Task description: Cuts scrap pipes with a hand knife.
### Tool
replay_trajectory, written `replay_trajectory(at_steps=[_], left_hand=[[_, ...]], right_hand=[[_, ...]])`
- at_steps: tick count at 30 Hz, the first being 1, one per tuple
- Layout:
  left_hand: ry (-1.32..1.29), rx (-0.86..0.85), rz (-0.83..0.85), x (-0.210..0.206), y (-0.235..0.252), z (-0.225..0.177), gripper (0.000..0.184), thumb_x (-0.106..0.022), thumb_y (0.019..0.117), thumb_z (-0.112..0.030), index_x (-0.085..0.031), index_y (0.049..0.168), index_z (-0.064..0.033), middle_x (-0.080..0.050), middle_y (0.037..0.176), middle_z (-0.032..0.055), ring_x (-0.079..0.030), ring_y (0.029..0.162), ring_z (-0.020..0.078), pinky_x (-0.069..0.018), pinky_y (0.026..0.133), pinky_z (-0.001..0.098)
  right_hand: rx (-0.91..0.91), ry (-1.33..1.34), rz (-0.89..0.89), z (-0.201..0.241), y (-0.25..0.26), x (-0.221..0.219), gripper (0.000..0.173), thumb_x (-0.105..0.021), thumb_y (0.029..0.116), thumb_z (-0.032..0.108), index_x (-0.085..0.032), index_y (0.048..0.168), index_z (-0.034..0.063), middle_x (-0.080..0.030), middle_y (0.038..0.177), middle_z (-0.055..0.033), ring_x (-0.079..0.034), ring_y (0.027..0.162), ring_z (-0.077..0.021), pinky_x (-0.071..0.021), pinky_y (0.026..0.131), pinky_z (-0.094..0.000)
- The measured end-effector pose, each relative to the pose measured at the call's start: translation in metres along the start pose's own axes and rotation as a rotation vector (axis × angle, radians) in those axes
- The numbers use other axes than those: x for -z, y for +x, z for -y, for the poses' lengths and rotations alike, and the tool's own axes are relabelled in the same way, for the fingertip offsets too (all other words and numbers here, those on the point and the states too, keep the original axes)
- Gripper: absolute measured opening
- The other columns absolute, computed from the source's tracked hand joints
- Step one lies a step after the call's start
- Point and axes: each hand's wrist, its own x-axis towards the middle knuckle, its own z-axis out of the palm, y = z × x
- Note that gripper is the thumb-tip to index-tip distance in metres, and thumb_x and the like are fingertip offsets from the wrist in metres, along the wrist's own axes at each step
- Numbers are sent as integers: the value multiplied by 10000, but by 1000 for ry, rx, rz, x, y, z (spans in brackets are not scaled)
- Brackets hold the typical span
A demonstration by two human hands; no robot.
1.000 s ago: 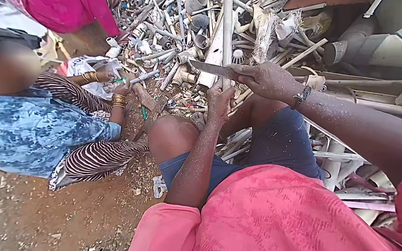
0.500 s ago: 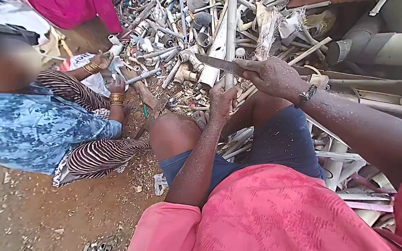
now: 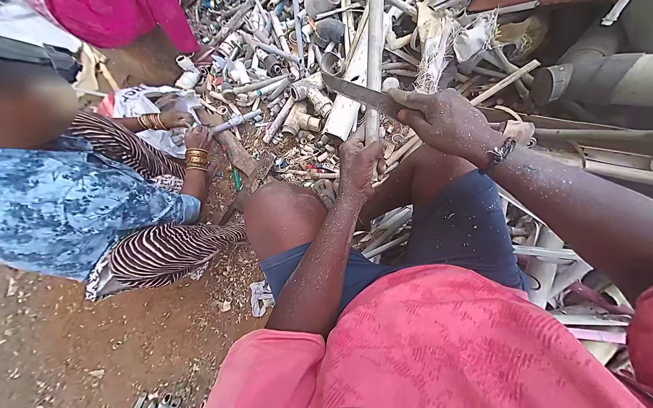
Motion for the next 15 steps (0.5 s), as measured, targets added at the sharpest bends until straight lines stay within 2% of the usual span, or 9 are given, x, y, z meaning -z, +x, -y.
replay_trajectory(at_steps=[3,6,7,9,10,12,13,15], left_hand=[[25,-21,11,-1,0,-4,303,-539,867,54,-590,1166,49,-626,802,101,-488,420,96,-452,360,232],[35,-10,5,2,-1,0,341,-549,863,48,-591,1202,48,-620,802,98,-487,426,99,-451,364,236],[45,-11,15,1,-1,0,333,-552,857,43,-599,1187,43,-625,804,95,-487,429,98,-450,368,235],[50,-18,30,-1,-1,-1,315,-554,875,52,-604,1186,48,-621,801,94,-493,435,98,-457,376,232],[49,-18,21,-1,0,-2,277,-553,872,54,-604,1144,43,-622,792,93,-497,437,101,-460,380,233],[53,-8,-20,0,1,-1,175,-564,862,58,-585,1031,17,-624,771,80,-508,442,93,-469,389,230],[49,-11,-22,0,1,-2,202,-568,864,62,-588,1061,23,-626,788,85,-514,450,95,-474,395,231],[45,-19,7,-1,0,-5,353,-565,867,75,-594,1218,45,-634,847,106,-530,462,108,-493,397,243]], right_hand=[[49,51,-47,-3,5,4,439,-434,1089,317,-541,1513,279,-746,1048,-116,-709,887,-284,-539,802,-525],[41,-15,21,-2,4,7,428,-439,1087,350,-543,1502,347,-743,1037,-124,-711,905,-332,-535,771,-588],[15,-19,-3,-5,8,11,437,-437,1083,342,-539,1507,349,-743,1086,-123,-710,953,-332,-531,808,-593],[28,26,-22,-9,12,15,447,-446,1076,315,-543,1512,304,-735,1204,-98,-709,1038,-285,-527,900,-546],[65,34,20,-6,11,12,442,-448,1080,334,-549,1508,297,-740,1198,-89,-714,1024,-272,-536,891,-534],[100,-34,103,5,4,4,441,-421,1090,381,-515,1521,374,-749,1102,-86,-713,941,-297,-545,801,-555],[78,-60,79,6,5,3,442,-413,1092,384,-499,1526,395,-739,1005,-108,-703,870,-326,-534,735,-571],[24,-50,-50,-3,14,7,463,-410,1095,338,-471,1554,357,-739,978,-141,-705,838,-346,-535,736,-573]])
